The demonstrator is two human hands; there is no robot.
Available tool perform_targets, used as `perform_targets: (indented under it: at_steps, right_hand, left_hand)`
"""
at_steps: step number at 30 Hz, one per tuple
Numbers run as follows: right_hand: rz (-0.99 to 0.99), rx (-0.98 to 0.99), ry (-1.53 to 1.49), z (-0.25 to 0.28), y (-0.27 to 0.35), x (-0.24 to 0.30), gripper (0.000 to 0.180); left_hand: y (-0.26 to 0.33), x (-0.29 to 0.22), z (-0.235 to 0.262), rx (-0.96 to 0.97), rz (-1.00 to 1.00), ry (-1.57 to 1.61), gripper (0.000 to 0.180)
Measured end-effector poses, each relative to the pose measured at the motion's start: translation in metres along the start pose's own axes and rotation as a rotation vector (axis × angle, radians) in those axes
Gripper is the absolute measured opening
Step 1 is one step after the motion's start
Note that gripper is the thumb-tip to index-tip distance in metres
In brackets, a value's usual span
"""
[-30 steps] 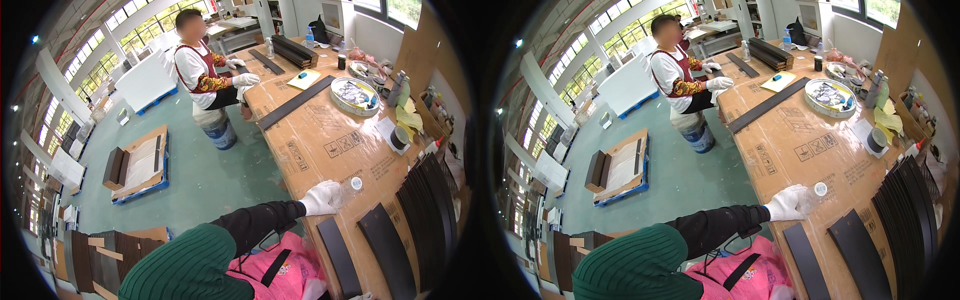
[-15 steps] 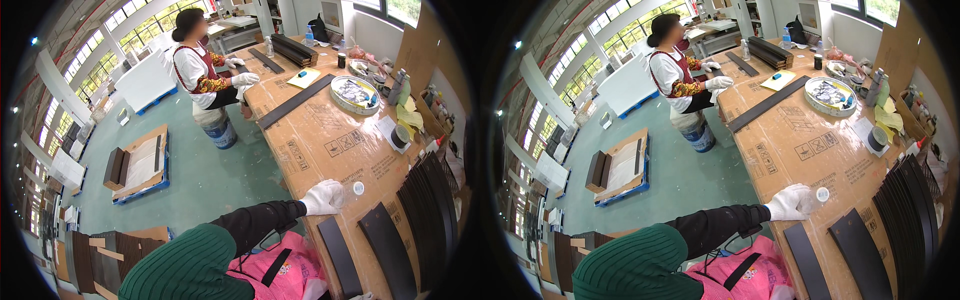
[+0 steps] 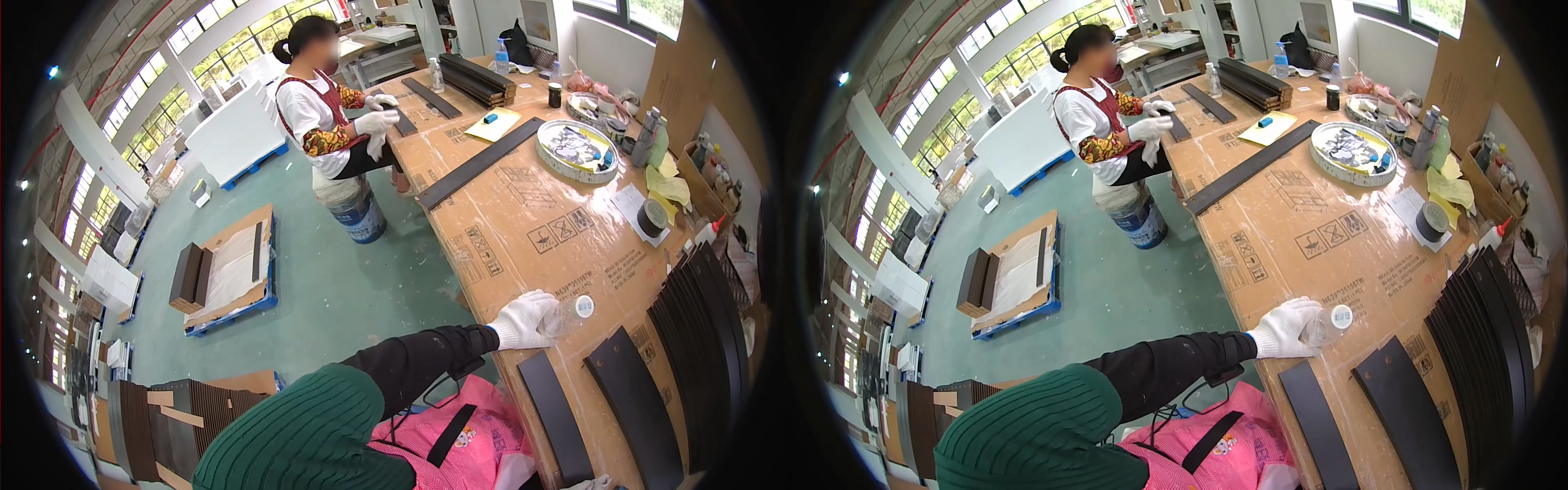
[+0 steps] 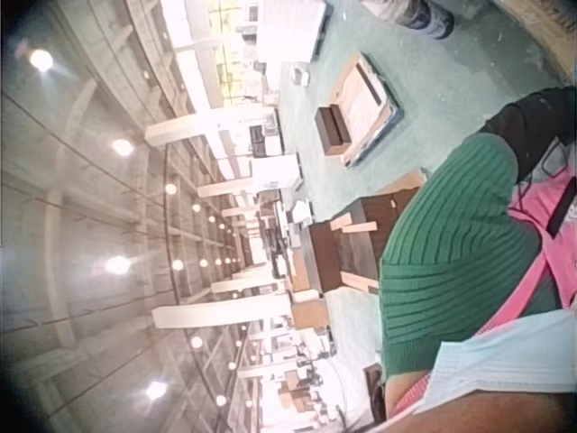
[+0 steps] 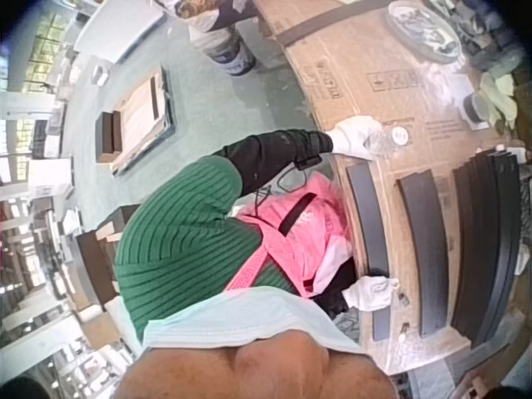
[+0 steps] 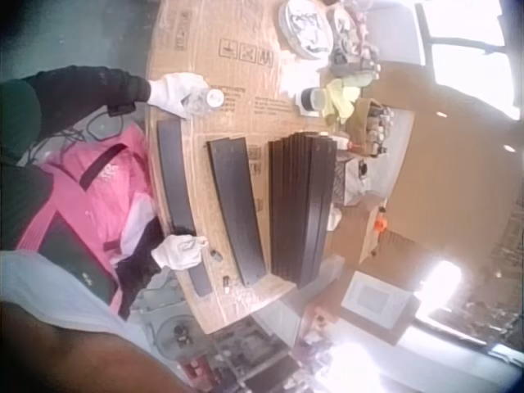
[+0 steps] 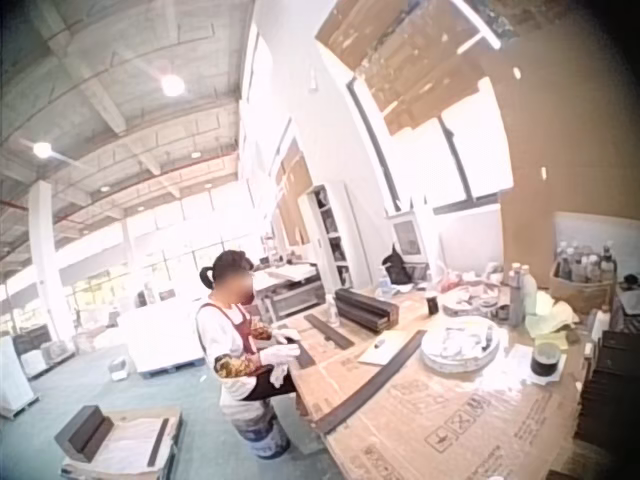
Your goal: The recorder is wiping and cleaning long black furniture panels using a cloth and liquid from a bottle.
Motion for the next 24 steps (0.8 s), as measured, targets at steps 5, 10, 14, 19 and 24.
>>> perform_targets:
  at_steps: [5, 10, 14, 19, 24]
  right_hand:
    - [0.009, -0.05, 0.013, -0.001, 0.002, 0.0, 0.023]
    - [0.069, -0.089, 0.049, -0.005, 0.003, -0.001, 0.016]
    - [0.127, -0.081, 0.091, -0.001, -0.005, 0.006, 0.011]
    - [0.087, -0.103, 0.057, -0.002, -0.003, 0.003, 0.01]
    - [0.03, -0.112, -0.039, -0.001, -0.008, 0.009, 0.01]
  left_hand:
    - [0.0, -0.001, -0.001, -0.053, -0.026, -0.035, 0.086]
    - [0.002, 0.003, -0.002, -0.133, -0.036, 0.016, 0.076]
    - [0.001, 0.004, -0.002, -0.159, -0.079, 0.037, 0.066]
    - [-0.001, 0.001, -0.002, -0.152, -0.066, 0.034, 0.061]
    - [-0.001, 0.002, 0.0, -0.169, -0.071, 0.024, 0.059]
Point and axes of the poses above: each hand's wrist, its own y-axis away from the middle knuckle, its own z-axis out of the back of the hand, x = y × z, the point moved 2 cm from there along -y, towards the middle knuckle, and after that the axes turned 5 degrees about -y, right-handed, at the moved point
